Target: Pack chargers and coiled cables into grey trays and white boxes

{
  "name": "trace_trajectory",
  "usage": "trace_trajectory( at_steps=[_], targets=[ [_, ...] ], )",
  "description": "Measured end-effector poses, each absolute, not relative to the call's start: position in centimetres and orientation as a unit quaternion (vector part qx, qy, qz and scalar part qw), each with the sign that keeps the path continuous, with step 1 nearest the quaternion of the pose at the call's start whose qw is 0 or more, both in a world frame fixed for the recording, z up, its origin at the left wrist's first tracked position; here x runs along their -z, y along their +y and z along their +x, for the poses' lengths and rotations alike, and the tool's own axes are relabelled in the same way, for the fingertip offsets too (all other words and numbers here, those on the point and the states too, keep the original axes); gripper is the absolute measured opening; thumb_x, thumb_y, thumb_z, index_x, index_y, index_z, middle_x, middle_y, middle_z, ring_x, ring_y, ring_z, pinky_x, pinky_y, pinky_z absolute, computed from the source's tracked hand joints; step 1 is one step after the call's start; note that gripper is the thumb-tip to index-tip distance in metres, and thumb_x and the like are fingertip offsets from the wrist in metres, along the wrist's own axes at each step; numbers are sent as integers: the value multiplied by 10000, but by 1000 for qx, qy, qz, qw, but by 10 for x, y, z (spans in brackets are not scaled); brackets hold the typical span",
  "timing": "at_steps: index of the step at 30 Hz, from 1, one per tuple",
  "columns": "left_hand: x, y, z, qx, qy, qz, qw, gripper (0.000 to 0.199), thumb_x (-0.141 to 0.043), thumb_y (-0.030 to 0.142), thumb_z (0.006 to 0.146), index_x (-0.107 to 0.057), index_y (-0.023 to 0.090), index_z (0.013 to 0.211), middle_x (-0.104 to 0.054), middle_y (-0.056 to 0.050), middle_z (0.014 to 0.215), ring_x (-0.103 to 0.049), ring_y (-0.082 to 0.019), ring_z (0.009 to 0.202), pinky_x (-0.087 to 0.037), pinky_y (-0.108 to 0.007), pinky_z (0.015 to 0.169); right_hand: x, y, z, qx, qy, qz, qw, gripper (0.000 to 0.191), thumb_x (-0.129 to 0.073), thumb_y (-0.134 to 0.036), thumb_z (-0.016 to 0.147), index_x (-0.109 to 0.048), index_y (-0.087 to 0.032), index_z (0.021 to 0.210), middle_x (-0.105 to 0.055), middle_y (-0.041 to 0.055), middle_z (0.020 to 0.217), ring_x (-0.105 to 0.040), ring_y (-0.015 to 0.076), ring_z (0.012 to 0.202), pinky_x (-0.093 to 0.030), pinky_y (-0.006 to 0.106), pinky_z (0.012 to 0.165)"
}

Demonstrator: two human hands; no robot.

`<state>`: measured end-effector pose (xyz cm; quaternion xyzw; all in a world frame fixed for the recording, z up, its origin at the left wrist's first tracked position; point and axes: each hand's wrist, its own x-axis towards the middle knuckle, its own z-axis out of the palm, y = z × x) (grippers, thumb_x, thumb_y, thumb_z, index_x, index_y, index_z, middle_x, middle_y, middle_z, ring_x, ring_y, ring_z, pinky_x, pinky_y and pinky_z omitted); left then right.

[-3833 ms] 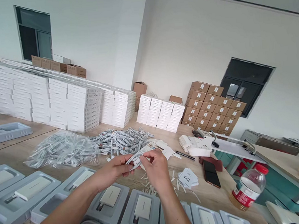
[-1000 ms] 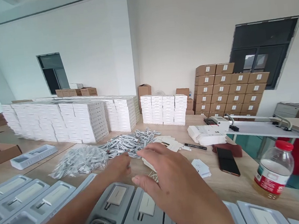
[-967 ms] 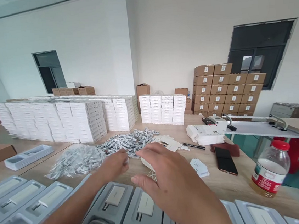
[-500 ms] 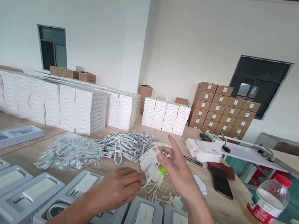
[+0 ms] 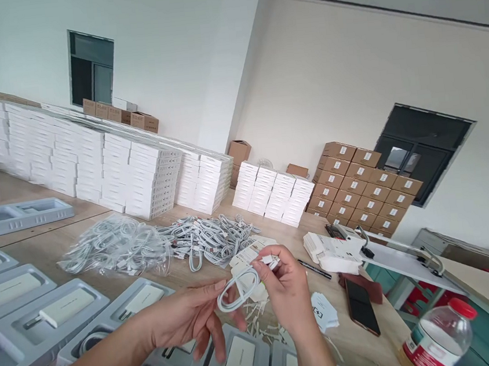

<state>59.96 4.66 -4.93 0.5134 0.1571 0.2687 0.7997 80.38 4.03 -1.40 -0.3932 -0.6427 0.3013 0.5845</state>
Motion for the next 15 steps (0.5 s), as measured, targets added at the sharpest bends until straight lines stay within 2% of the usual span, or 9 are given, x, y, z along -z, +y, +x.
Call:
trace_trajectory(
  at_steps=[4,8,12,15],
  targets=[
    [60,56,597,-290,156,445,833,312,-583,493,883,-506,190,902,-698,-105,915,-701,-167,560,-295,-138,281,18,44,806,-210,-682,-406,571,174,-716,-378,803,-663,-218,845,-688,4,730,-553,139,582,-435,246,539],
    [62,61,599,-334,204,412,823,398,-670,531,806,-487,180,770,-619,-31,778,-557,-74,494,-117,-135,317,18,49,814,-49,-771,-370,515,97,-639,-296,885,-700,-231,846,-710,19,809,-625,191,765,-464,303,704],
    [62,63,605,-408,258,424,766,488,-692,594,748,-440,182,676,-555,-2,689,-437,-54,485,-105,-165,374,19,55,818,118,-821,-356,429,122,-590,-238,931,-706,-250,965,-699,18,813,-593,198,780,-405,330,714],
    [62,63,608,-460,280,446,715,494,-695,610,733,-467,176,671,-546,8,681,-427,-63,510,-142,-187,414,20,54,814,197,-817,-394,372,134,-599,-186,907,-706,-255,866,-674,30,864,-576,219,836,-376,342,727]
  ],
)
